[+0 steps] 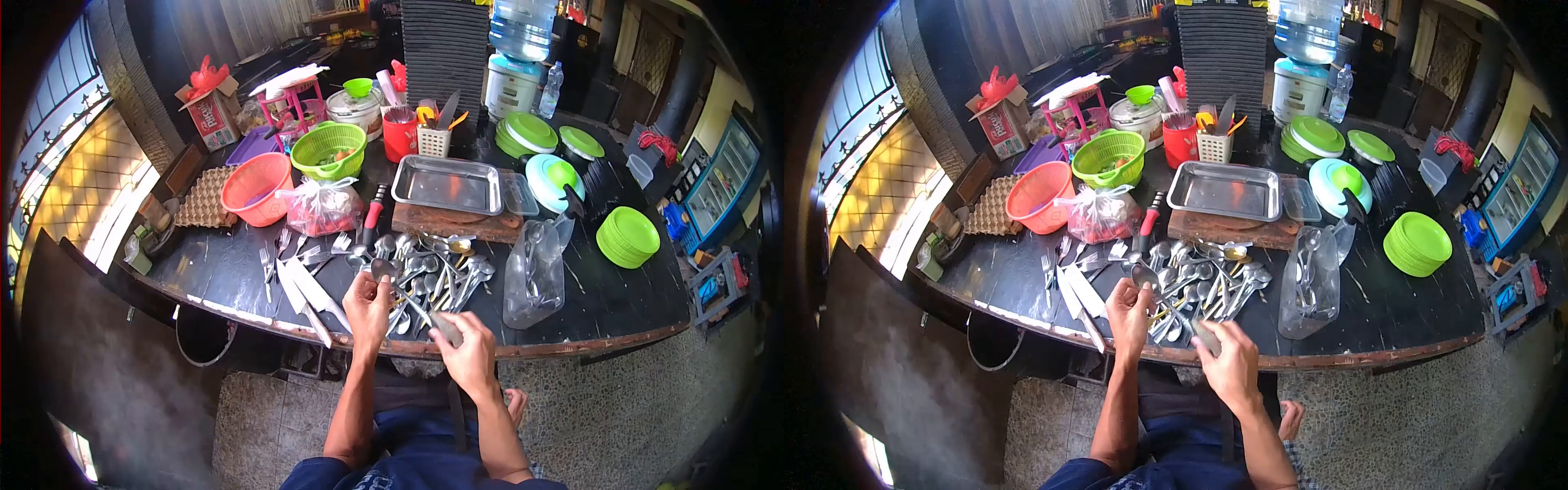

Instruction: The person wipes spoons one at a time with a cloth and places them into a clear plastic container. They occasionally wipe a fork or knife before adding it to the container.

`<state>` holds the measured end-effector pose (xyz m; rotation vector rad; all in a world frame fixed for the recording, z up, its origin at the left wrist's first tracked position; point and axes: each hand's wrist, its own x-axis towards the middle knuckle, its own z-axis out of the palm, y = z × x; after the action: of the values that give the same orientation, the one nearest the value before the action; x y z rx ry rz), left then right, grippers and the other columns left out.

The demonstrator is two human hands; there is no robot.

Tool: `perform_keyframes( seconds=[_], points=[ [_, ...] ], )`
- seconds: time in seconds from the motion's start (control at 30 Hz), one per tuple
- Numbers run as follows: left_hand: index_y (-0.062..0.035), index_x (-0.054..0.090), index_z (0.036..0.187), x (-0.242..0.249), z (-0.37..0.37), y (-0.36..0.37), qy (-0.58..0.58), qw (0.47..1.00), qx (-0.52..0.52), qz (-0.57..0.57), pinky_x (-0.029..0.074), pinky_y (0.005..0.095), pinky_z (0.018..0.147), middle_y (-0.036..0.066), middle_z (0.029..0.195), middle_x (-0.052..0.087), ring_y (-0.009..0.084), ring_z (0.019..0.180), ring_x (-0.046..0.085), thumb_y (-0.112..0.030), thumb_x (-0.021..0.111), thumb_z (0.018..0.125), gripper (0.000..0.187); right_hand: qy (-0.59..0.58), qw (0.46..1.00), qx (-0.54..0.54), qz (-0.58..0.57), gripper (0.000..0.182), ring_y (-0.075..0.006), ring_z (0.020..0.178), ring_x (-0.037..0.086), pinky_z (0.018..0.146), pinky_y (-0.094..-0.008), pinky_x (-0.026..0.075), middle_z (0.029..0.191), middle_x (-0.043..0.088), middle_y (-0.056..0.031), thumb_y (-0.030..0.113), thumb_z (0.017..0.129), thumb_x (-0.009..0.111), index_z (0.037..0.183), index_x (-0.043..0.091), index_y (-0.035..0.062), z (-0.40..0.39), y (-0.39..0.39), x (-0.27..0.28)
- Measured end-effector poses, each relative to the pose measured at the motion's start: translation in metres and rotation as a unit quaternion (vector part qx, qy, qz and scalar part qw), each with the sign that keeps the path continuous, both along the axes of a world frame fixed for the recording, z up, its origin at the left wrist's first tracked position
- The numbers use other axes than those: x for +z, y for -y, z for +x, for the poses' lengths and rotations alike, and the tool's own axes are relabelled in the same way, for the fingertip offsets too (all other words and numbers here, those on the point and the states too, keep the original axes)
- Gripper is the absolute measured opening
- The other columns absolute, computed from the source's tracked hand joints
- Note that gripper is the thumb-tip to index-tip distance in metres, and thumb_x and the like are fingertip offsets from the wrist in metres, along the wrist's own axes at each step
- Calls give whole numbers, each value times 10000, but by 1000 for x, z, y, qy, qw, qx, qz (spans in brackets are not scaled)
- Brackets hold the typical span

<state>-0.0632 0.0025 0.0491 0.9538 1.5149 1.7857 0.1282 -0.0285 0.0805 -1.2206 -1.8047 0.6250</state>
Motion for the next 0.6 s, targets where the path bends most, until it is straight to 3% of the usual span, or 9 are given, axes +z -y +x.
perform_keyframes(
  seconds=[0.07,0.17,0.23,0.33,0.47,0.6],
  points=[
    [-38,561,843,3,11,5,-18,1000,-4,-22,434,245,541,28,705,650,71,589,575,-60,665,1000,190,11,997,-6,74,338,-321,939,699,827,-417,562,1121,729,-99,55,807,798,1142,753,64,0,-2,2],
    [-11,582,842,14,33,10,-62,996,-37,-60,414,234,533,15,697,646,58,595,567,-66,675,988,182,16,985,23,169,427,-306,949,689,841,-413,563,1161,729,-73,30,778,792,1200,745,75,-11,-9,12],
    [4,609,817,-6,36,7,-26,999,-41,1,435,247,553,-6,683,624,51,604,543,-71,705,959,187,83,981,29,174,519,-293,918,675,839,-391,570,1248,720,-70,-21,762,750,1273,716,69,-18,-13,-2],
    [-30,610,799,-3,23,6,102,991,-80,19,450,238,595,-4,729,631,56,642,554,-26,703,950,178,68,988,55,127,598,-304,964,686,855,-395,569,1291,717,-107,-79,694,721,1277,724,53,-18,-11,-10],
    [-24,615,888,1,15,10,182,978,-92,33,517,271,607,66,821,700,122,647,635,-33,690,970,111,40,988,40,143,566,-319,939,693,839,-401,568,1186,750,-109,-59,699,757,1255,728,46,-18,-8,-28],
    [-10,640,910,-1,7,10,158,980,-97,66,521,285,612,83,874,707,139,658,636,-31,680,968,74,-44,996,52,58,356,-306,826,731,754,-387,579,1007,767,-151,33,793,825,1139,748,13,-16,-5,-37]
  ],
)
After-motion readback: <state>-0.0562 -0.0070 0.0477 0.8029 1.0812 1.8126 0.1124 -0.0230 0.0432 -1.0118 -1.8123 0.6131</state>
